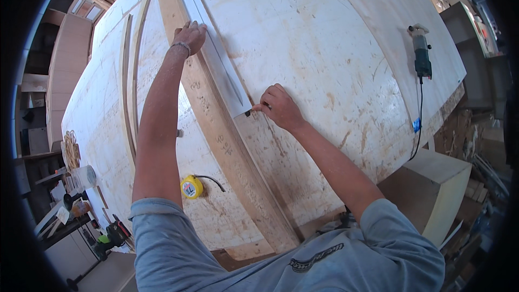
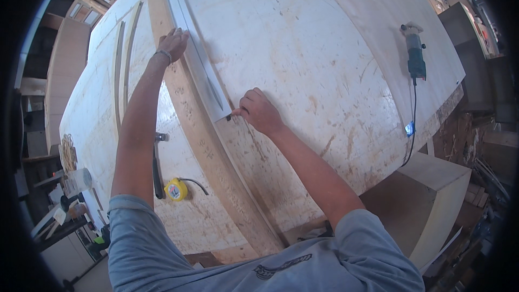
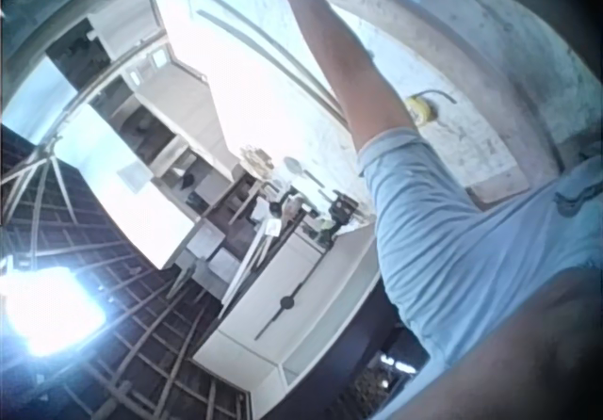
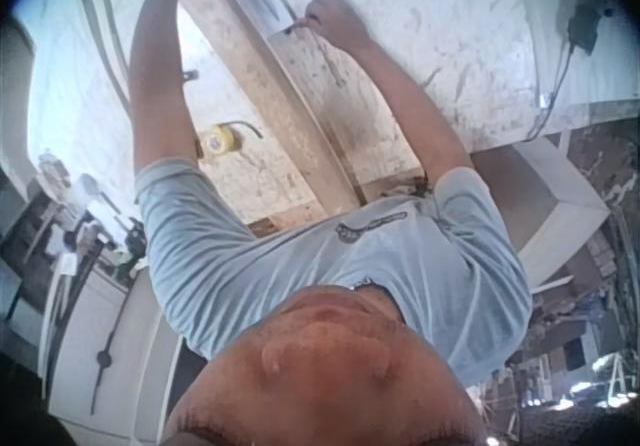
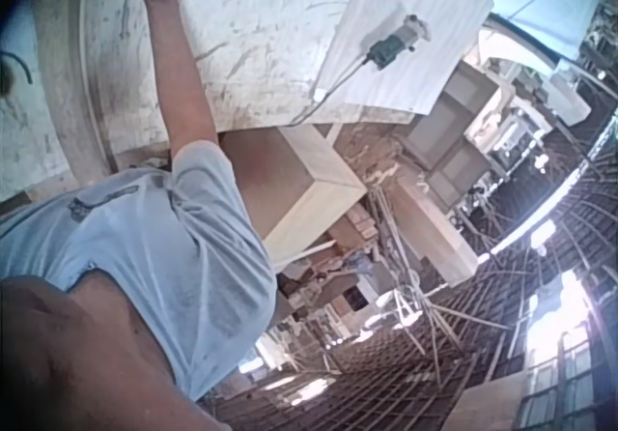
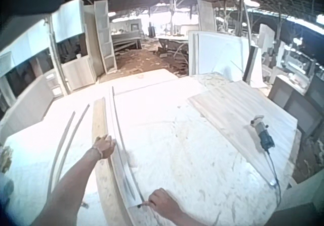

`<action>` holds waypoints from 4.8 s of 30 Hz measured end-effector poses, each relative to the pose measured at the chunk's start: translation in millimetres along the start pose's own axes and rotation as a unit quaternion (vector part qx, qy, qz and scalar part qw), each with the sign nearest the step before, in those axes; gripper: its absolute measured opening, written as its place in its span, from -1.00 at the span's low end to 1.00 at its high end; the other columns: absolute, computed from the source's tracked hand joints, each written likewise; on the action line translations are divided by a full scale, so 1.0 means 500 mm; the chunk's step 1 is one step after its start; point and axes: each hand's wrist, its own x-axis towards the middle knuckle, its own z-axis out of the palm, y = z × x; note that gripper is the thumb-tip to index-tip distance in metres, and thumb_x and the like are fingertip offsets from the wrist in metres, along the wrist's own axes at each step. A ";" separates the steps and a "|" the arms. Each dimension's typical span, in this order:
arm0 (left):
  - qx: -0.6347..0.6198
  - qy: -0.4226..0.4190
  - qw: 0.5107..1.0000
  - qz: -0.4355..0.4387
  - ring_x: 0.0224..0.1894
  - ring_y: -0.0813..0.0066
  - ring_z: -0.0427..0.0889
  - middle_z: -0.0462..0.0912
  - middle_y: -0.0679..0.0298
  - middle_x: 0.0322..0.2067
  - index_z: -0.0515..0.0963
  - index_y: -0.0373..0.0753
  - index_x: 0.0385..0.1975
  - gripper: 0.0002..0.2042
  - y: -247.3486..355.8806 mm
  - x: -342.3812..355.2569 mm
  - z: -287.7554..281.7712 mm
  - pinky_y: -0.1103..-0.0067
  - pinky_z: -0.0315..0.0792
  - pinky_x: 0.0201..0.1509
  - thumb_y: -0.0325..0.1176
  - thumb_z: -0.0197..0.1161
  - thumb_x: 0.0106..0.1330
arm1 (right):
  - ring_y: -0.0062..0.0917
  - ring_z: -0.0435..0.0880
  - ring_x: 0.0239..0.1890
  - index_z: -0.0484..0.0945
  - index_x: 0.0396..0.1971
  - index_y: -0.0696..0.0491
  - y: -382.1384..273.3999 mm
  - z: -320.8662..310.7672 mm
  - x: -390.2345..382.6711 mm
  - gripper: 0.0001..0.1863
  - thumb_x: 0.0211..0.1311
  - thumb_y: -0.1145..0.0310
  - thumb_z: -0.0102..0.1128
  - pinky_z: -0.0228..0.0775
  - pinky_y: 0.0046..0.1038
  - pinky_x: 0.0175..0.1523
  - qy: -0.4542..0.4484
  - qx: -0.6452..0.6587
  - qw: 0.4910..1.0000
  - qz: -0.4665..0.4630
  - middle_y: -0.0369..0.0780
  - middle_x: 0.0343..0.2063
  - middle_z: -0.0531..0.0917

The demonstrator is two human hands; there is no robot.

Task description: The person aligns a white board against a guide on a workbench and pushes it through a table saw to trim it. After repeating this with another board, the person measures a wooden panel on the floor using a tape measure and places the trimmed boards onto it.

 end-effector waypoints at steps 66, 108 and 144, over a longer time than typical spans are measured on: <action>0.191 -0.213 0.956 -0.059 0.01 0.22 0.74 0.76 0.15 -0.05 0.64 -0.34 0.06 -0.61 0.024 0.233 -0.123 0.35 0.65 0.02 -0.30 0.31 0.26 | -0.10 0.45 -0.01 0.41 0.14 0.16 0.301 -0.315 0.100 -0.61 0.33 0.43 0.09 0.33 -0.10 0.14 0.091 -0.317 0.940 0.087 -0.02 -0.08 0.48; -0.153 0.027 0.901 -0.405 0.19 -0.15 0.57 0.58 -0.23 0.11 0.16 -0.42 0.39 0.12 -0.245 -1.230 0.454 0.28 0.48 0.27 0.04 0.64 -0.12 | -0.26 0.65 -0.37 0.63 -0.23 0.17 -0.467 -0.490 -1.327 -0.61 0.31 0.08 0.31 0.48 -0.25 -0.20 0.257 -0.147 0.770 0.565 0.00 -0.46 0.66; -0.270 0.040 0.877 -0.396 0.20 -0.10 0.58 0.55 -0.26 0.13 0.06 -0.49 0.40 0.10 0.157 -1.664 0.494 0.28 0.43 0.31 -0.08 0.62 -0.06 | -0.05 0.68 -0.01 0.71 -0.11 0.00 -0.531 -0.464 -1.828 -0.60 0.15 0.07 0.28 0.53 -0.09 0.08 -0.244 -0.140 0.737 0.615 0.00 -0.10 0.72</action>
